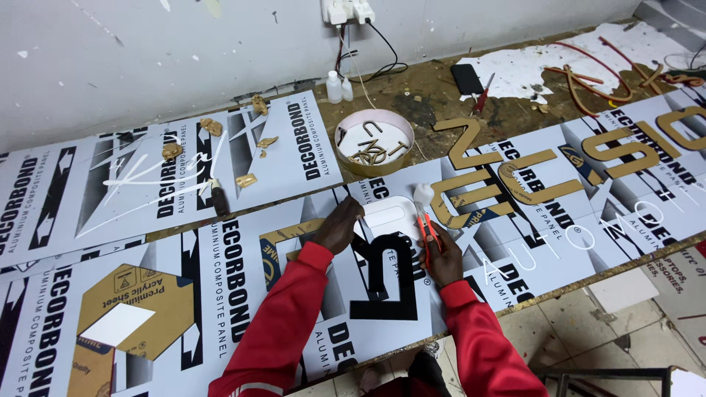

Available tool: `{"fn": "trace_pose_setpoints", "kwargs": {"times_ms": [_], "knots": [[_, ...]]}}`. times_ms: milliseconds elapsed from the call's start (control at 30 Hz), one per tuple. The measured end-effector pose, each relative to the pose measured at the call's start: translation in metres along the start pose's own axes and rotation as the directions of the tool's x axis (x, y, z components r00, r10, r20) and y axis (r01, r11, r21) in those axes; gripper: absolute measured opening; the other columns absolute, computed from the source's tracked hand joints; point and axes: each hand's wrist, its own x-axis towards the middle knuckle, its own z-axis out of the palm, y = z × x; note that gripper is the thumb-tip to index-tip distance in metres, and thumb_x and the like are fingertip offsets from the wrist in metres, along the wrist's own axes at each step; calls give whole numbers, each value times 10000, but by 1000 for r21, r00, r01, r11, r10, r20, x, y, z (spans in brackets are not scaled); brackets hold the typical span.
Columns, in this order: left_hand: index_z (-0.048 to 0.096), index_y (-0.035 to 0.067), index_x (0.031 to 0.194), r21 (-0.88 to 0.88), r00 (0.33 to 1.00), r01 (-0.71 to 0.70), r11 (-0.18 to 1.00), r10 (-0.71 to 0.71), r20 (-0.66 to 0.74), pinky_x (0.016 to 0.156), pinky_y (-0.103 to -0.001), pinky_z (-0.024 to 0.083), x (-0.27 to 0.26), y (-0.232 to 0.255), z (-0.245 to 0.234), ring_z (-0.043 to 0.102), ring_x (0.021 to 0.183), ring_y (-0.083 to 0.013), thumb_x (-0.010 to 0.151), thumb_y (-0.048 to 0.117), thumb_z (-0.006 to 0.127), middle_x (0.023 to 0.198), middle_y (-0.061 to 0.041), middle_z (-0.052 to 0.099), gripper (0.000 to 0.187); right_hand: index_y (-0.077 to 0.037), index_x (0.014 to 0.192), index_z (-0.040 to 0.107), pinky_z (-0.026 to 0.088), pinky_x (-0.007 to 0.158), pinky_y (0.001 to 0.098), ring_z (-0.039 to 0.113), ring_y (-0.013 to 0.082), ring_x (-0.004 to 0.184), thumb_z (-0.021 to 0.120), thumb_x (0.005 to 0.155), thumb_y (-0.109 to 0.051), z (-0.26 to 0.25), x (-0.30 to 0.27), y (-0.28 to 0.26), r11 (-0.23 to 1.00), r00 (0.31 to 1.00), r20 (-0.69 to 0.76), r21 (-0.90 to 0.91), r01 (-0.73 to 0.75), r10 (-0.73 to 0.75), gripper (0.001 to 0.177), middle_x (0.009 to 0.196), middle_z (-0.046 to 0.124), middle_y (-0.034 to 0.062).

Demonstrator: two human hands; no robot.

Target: The person assembles a large letter R by applying glue to the edges of a cardboard template and attaching a black plastic backing. They then apply glue to the edges of the black backing and attach a white plastic front piece to complete the letter.

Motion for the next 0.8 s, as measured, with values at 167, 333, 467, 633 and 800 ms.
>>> {"fn": "trace_pose_setpoints", "kwargs": {"times_ms": [167, 333, 467, 633, 800], "knots": [[503, 127, 1057, -260, 998, 43, 965, -54, -34, 693, -368, 495, 7, -10, 14, 549, 775, -291, 1084, 60, 395, 920, -36, 465, 130, -44, 1442, 565, 594, 414, 315, 674, 255, 560, 542, 1050, -84, 1, -1, -2, 1000, 1000, 4, -13, 3, -3, 394, 874, 704, 256], [524, 135, 1089, -226, 995, 84, 970, -94, -35, 633, -387, 459, 6, -24, 28, 560, 682, -301, 1041, 52, 456, 781, -76, 515, 118, -32, 1446, 555, 599, 427, 321, 676, 254, 566, 547, 1051, -98, 1, -2, -5, 1000, 1000, 18, -30, 10, -9, 401, 879, 705, 256], [478, 141, 1108, -317, 982, 156, 936, -181, -49, 682, -495, 494, 17, -5, 19, 607, 729, -472, 1031, 53, 447, 777, -174, 583, 121, -28, 1437, 565, 597, 420, 321, 680, 254, 563, 551, 1048, -96, 2, -1, -6, 999, 1000, 10, -38, 4, -4, 395, 878, 704, 258], [446, 137, 1042, -362, 969, 183, 914, -231, -93, 639, -541, 400, 42, 36, -10, 594, 713, -530, 1073, 102, 390, 713, -244, 564, 72, -30, 1412, 593, 596, 408, 323, 688, 253, 565, 555, 1044, -115, -1, 0, 9, 993, 1000, -5, -118, -6, 5, 380, 884, 709, 276], [597, 140, 1095, -524, 937, 274, 807, -346, -42, 767, -408, 491, 57, 20, -18, 591, 766, -281, 1081, 137, 433, 792, -79, 568, 165, -43, 1409, 596, 596, 416, 328, 681, 258, 555, 571, 1049, -138, 1, 3, 9, 999, 1000, -19, -38, 14, -15, 373, 859, 693, 257]]}}
